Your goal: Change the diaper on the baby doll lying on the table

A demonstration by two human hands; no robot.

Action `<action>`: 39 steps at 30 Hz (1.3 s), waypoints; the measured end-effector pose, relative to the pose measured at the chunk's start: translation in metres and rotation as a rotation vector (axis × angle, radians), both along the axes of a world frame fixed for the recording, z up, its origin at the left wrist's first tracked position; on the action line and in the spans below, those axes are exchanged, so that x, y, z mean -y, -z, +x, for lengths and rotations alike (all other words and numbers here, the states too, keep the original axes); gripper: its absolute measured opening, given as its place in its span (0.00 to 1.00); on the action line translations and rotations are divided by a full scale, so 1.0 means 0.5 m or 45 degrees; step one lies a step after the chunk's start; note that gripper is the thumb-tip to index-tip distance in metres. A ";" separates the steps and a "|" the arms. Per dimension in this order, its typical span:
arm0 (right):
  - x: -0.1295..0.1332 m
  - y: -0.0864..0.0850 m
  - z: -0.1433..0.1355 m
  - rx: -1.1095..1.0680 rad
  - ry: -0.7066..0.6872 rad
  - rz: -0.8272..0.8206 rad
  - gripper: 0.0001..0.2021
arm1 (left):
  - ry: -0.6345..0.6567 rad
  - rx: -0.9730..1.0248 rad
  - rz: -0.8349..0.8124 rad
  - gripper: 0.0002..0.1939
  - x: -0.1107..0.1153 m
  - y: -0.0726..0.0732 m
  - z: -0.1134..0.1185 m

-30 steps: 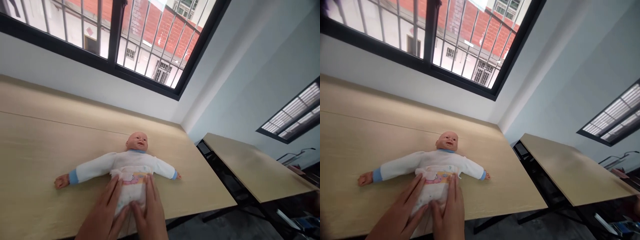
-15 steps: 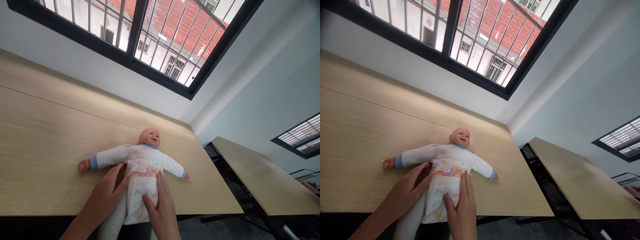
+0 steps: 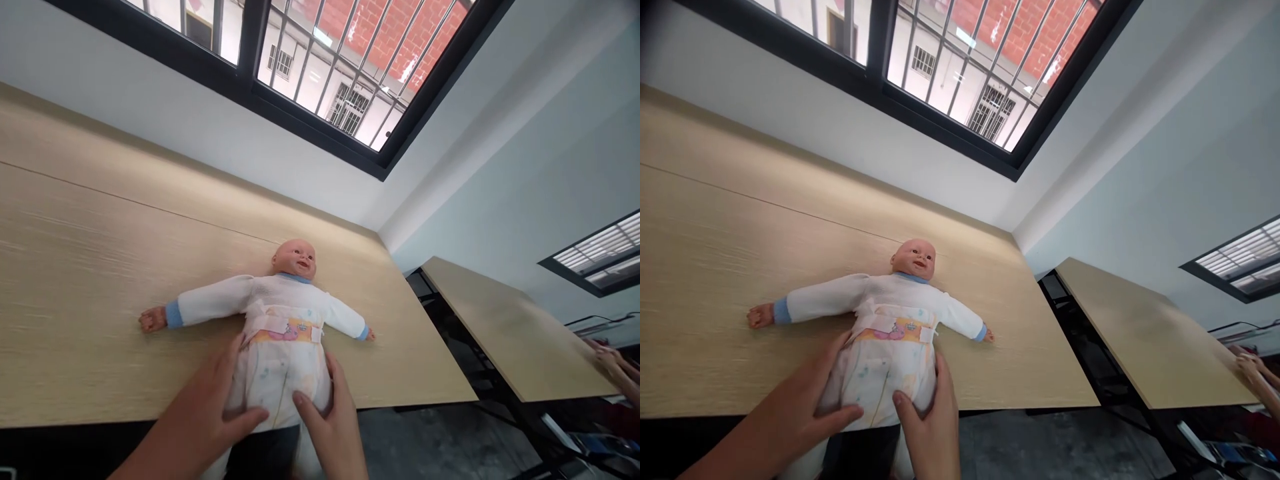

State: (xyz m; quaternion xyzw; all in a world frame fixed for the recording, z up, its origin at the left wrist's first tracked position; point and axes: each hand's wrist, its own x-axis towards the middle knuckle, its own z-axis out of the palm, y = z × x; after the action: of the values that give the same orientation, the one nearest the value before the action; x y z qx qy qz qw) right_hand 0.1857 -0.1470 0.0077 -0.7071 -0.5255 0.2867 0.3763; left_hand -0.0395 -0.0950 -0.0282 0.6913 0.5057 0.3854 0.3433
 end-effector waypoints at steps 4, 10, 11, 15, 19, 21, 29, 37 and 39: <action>-0.008 -0.008 0.000 -0.138 0.053 -0.013 0.36 | -0.022 -0.123 -0.082 0.45 0.028 0.008 0.004; -0.112 -0.060 -0.028 -0.122 -0.015 0.023 0.27 | -0.070 -0.097 -0.130 0.37 -0.074 -0.085 0.000; -0.134 -0.065 -0.029 -0.118 -0.042 0.040 0.25 | -0.081 -0.074 -0.117 0.36 -0.091 -0.095 -0.002; -0.205 -0.070 -0.025 -0.134 -0.107 0.079 0.21 | -0.111 0.020 -0.055 0.29 -0.131 -0.095 -0.015; -0.218 -0.066 -0.020 -0.004 -0.095 0.101 0.22 | -0.273 -0.145 0.144 0.23 -0.126 -0.078 -0.028; -0.202 -0.067 -0.018 0.090 0.026 0.169 0.22 | -0.355 -0.243 0.199 0.18 -0.111 -0.084 -0.028; -0.176 -0.094 -0.034 -0.054 -0.094 0.153 0.19 | -0.173 -0.203 -0.148 0.24 -0.124 -0.160 0.019; -0.222 -0.074 -0.032 -0.391 -0.286 0.105 0.24 | 0.068 0.803 -0.400 0.41 -0.171 -0.143 0.048; -0.221 -0.068 -0.025 -0.516 -0.294 0.102 0.24 | -0.043 0.840 -0.389 0.38 -0.170 -0.141 0.042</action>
State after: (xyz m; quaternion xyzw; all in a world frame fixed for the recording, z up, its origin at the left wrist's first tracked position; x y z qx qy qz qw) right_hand 0.1730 -0.0363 0.0418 -0.5549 -0.5276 0.4427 0.4666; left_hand -0.0184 -0.0101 0.0422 0.4621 0.4310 0.5133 0.5807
